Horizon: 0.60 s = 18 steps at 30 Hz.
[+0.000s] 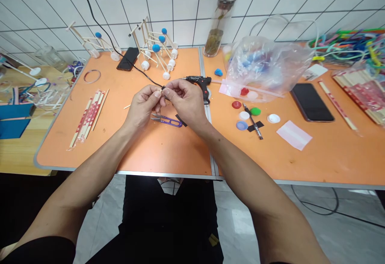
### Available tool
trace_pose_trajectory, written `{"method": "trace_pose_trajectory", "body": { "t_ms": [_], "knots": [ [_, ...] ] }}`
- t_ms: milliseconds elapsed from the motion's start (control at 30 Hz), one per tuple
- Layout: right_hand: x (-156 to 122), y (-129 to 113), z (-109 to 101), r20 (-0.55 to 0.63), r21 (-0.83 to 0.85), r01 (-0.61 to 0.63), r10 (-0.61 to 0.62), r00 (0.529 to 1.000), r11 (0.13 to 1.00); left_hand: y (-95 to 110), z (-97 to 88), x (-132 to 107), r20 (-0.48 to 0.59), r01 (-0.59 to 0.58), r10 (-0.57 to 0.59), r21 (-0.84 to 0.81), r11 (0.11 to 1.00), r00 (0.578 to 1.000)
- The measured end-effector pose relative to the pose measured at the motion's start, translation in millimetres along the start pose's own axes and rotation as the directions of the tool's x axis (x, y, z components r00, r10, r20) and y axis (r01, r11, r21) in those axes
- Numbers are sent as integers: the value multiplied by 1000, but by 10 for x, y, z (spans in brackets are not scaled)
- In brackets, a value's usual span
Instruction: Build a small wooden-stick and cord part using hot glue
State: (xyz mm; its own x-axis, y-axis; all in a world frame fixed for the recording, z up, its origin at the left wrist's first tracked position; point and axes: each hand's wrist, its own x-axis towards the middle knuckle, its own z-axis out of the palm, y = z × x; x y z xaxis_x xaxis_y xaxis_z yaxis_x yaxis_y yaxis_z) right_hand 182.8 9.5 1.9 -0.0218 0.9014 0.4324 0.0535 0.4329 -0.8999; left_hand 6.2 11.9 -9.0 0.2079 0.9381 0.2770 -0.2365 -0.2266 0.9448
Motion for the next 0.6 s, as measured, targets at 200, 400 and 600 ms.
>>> {"method": "trace_pose_trajectory", "body": {
  "t_ms": [200,400,600],
  "knots": [
    [-2,-4,-3,3,15,17,-17,1000,1000,9,6,-4,12,27,-27,-23,999,1000],
    [-5,-2,-6,-5,-5,13,-13,1000,1000,22,9,-9,3,36,-36,1,999,999],
    [-3,4,-5,-5,17,30,-30,1000,999,47,12,-17,16,10,-10,18,1000,1000]
  ]
}}
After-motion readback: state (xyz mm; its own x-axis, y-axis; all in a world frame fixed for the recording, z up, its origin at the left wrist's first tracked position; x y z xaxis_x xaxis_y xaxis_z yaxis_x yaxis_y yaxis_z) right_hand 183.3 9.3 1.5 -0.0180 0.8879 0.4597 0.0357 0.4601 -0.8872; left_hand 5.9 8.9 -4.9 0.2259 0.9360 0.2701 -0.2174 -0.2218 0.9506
